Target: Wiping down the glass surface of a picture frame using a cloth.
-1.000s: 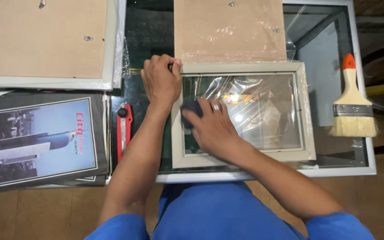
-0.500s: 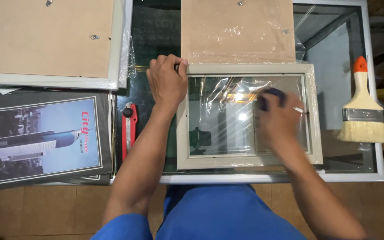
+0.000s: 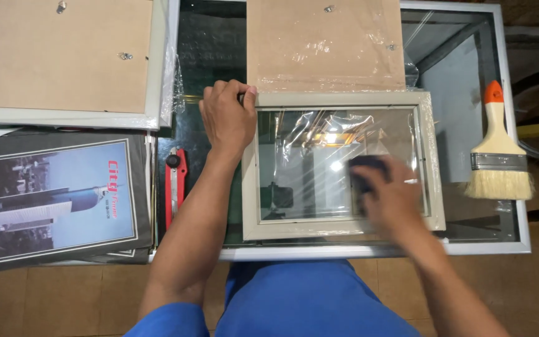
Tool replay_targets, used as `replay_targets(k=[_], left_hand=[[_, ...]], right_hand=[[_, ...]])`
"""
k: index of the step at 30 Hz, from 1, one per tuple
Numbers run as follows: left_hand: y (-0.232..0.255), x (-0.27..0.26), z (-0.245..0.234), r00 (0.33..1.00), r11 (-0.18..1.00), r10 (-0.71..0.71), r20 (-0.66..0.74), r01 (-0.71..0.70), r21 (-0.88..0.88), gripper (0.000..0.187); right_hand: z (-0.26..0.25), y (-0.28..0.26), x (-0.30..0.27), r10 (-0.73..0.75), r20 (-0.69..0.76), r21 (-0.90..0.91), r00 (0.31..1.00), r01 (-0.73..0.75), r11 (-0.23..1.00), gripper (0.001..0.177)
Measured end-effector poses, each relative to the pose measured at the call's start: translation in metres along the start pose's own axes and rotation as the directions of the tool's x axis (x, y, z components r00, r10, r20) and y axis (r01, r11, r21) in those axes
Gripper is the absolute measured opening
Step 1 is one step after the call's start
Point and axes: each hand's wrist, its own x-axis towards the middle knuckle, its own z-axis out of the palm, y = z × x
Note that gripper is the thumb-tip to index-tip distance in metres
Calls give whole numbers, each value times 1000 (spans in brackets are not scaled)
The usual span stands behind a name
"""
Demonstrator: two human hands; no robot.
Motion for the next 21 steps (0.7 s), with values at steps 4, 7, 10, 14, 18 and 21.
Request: replay_targets(k=[4,7,10,14,18,21], left_hand=[[-2,0,4,1000,1000,0,-15,0,7,13],[-6,0,5,1000,1000,-7,-21,8,15,14],[-7,0,7,1000,999,-9,-17,10,34,14],[-6,0,4,1000,1000,1,0,-1,27,14],[-9,0,6,1000,1000,1,20,-2,19,13],[-4,-1,2,1000,1000,-10,29,10,16,13]], right_hand=[[-2,11,32,121,-42,53,992,-119,992,61],[-6,-50,68,73,-101,73,992,-65,995,58],[-5,-115,94,-166,-173,259,971,208,943,52],[-5,-125,111,-290,-52,169,956,294,941,54],[-7,-46,107,3,1,90,1000,-3,996,52],[-18,42,89,139,-74,-32,987,-142,989,47]])
